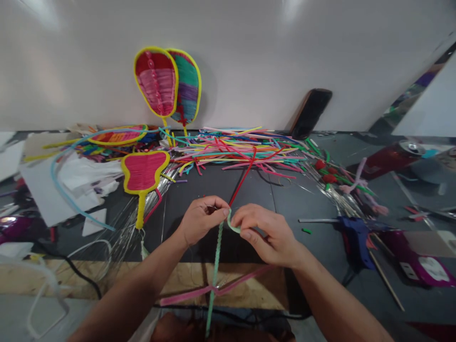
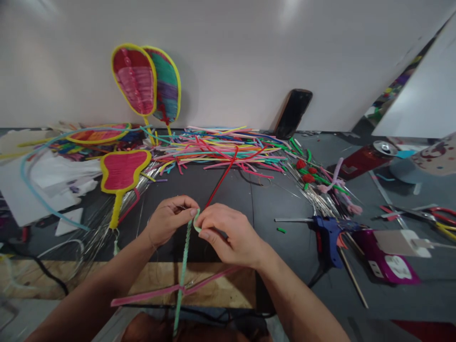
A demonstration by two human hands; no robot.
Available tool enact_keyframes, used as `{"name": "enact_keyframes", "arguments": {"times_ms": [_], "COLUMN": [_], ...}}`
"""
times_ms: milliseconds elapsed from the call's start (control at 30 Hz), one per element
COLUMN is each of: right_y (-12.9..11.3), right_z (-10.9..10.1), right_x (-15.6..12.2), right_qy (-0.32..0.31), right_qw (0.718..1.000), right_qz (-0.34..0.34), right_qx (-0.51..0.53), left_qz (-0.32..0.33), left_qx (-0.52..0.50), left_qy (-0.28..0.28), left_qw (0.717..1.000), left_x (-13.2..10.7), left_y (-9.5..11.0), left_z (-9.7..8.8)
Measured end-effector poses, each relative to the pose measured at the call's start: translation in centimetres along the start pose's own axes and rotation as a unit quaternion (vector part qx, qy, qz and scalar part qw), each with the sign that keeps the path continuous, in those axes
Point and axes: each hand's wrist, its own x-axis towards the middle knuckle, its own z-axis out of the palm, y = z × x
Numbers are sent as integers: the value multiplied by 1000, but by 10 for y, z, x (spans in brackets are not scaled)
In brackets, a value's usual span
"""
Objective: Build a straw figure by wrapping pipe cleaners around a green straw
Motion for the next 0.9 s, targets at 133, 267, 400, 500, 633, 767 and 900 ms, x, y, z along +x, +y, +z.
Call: {"name": "enact_keyframes", "arguments": {"times_ms": [133, 267, 400, 500, 633, 767, 900], "right_y": [3, 5, 1, -2, 2, 7, 6], "right_z": [-2, -8, -10, -14, -25, -28, -26], "right_x": [-1, -2, -1, -2, -2, -1, -2], "right_qy": [-6, -24, -39, -71, -53, 1, 55], "right_qw": [999, 993, 983, 975, 958, 916, 888], "right_qz": [-52, -63, -99, -86, -47, -32, 31], "right_qx": [0, -94, -147, -190, -277, -400, -455], "left_qz": [3, 5, 8, 5, -11, -17, -16], "left_qx": [8, 16, 25, 22, 1, -7, -14], "left_qy": [-13, 10, 14, 10, 11, 7, 16], "left_qw": [1000, 1000, 1000, 1000, 1000, 1000, 1000], "left_x": [-1, 1, 2, 2, 2, 3, 3], "left_y": [1, 0, -2, -3, -4, -5, -5], "left_z": [1, 0, -1, -2, -2, -2, -2]}}
